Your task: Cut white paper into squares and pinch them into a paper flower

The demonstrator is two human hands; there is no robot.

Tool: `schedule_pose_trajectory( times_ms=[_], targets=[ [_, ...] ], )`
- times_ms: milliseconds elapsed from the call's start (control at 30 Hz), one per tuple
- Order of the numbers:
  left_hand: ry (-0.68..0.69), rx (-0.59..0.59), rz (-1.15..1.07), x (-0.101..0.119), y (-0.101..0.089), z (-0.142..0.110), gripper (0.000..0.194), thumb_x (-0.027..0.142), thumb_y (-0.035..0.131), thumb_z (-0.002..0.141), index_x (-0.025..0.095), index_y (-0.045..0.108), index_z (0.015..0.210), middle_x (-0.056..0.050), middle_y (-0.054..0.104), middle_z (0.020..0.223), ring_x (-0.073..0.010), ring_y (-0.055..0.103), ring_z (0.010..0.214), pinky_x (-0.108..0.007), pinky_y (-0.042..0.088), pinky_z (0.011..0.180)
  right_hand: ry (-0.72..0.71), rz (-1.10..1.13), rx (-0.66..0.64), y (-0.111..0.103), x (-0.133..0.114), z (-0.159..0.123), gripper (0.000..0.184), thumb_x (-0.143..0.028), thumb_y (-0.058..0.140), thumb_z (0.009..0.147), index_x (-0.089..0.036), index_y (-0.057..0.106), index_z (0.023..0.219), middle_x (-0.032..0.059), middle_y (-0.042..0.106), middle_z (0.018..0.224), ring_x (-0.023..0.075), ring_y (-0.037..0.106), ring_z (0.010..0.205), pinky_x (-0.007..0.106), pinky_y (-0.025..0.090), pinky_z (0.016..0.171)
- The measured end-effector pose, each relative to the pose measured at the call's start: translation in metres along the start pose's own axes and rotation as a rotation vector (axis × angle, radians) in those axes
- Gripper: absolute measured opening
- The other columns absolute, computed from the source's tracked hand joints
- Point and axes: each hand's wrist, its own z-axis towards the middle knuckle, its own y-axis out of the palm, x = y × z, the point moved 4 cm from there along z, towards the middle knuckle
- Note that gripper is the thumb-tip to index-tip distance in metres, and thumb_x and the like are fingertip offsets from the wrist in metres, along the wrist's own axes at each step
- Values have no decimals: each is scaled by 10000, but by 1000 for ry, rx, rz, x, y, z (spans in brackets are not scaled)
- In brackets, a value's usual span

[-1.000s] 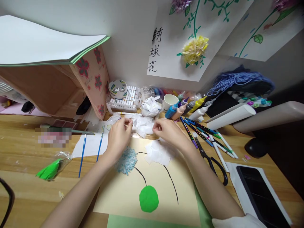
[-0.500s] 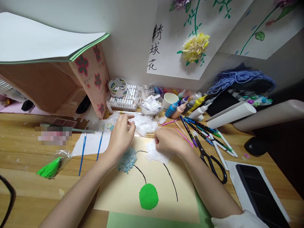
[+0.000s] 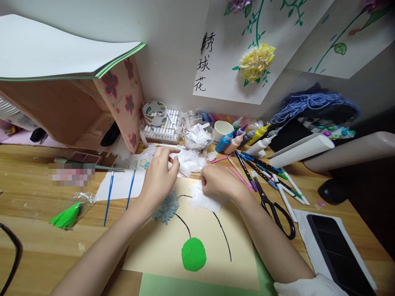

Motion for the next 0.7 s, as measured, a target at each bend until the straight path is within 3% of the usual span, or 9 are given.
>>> schedule_pose_trajectory(
  times_ms=[233,500,700],
  targets=[
    [7,-28,14,0,2,-2,210,218,420,865,194,585,993,-43,589,996,-153,558,760,-288,412,692,-25,-9,-45,3,4,1,128,-87,545,621,-149,657,630,85,657,639,146,516,517,266,234,453],
    [-7,-85,24,-1,7,-2,177,233,448,855,204,613,913,-11,607,912,-130,517,670,-274,381,630,-55,113,-38,-10,15,-1,91,-129,565,639,-174,634,679,18,657,710,109,527,586,213,281,483],
    [-7,-88,21,-4,8,-2,182,246,445,857,202,615,904,-17,611,909,-138,524,687,-275,380,636,-15,37,-72,3,6,0,133,-133,590,637,-157,671,740,68,675,734,146,548,595,239,284,486]
  ],
)
